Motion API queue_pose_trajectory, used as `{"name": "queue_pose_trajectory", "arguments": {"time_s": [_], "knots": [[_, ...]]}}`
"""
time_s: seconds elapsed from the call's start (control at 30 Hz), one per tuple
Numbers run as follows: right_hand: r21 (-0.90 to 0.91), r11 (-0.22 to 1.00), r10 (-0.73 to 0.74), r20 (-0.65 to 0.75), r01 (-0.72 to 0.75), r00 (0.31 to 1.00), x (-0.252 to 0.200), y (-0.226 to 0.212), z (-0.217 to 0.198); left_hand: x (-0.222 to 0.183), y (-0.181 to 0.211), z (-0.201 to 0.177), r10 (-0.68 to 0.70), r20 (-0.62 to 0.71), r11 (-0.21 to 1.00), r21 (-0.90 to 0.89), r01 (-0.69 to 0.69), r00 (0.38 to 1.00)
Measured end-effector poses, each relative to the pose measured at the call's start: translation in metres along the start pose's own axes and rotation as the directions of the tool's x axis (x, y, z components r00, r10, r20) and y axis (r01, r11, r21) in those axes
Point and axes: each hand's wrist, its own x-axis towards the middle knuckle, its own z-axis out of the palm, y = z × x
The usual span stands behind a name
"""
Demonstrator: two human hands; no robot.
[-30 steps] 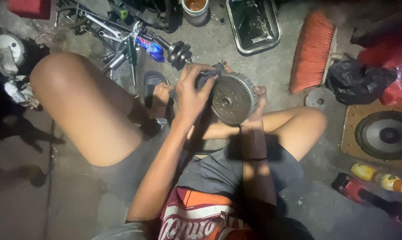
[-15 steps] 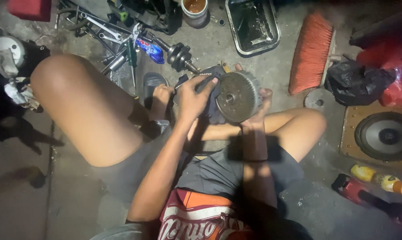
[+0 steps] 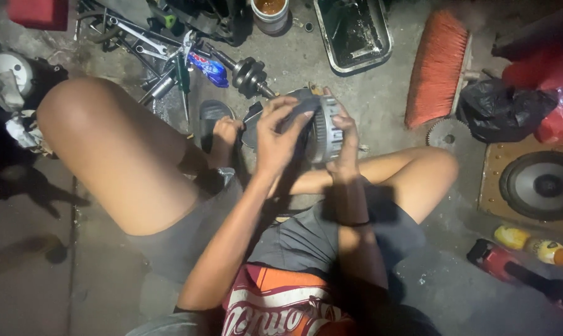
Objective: Cleaning a motorcycle clutch housing component using a brush and a cloth to remove dirt and debris.
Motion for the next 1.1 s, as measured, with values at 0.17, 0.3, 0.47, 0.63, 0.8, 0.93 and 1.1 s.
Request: {"name": "queue_pose_trajectory", "arguments": {"time_s": [0.17, 0.3, 0.47, 0.63, 0.8, 0.93, 1.1], "knots": [[-0.416, 0.896, -0.259, -0.207, 0.155, 0.944, -0.016, 0.001, 0.034, -0.014, -0.058, 0.012, -0.655, 0.006, 0.612, -0.583, 0.535, 0.756], [-0.518, 0.841, -0.273, -0.156, 0.157, 0.949, -0.003, 0.003, 0.007, 0.002, 0.002, 0.004, -0.803, 0.009, 0.464, -0.616, 0.636, 0.595], [-0.468, 0.642, -0.507, 0.335, 0.607, 0.794, 0.066, 0.082, -0.125, -0.008, -0.075, 0.002, -0.769, 0.127, 0.39, -0.684, 0.617, 0.626], [0.089, 0.988, 0.148, -0.307, -0.127, 0.94, 0.025, 0.017, -0.031, -0.003, -0.056, -0.001, -0.78, 0.067, 0.445, -0.64, 0.627, 0.622], [-0.192, 0.979, 0.003, -0.298, -0.063, 0.954, 0.006, -0.002, 0.017, 0.004, -0.039, 0.005, -0.674, 0.013, 0.526, -0.693, 0.492, 0.739], [-0.068, 0.994, 0.069, -0.285, -0.091, 0.956, 0.029, 0.025, -0.027, 0.01, -0.012, 0.005, -0.565, -0.134, 0.726, -0.55, 0.413, 0.814], [0.112, 0.984, 0.17, -0.318, -0.141, 0.933, 0.033, 0.031, -0.055, 0.017, 0.023, 0.002, -0.326, -0.08, 0.911, -0.294, 0.29, 0.942]]}}
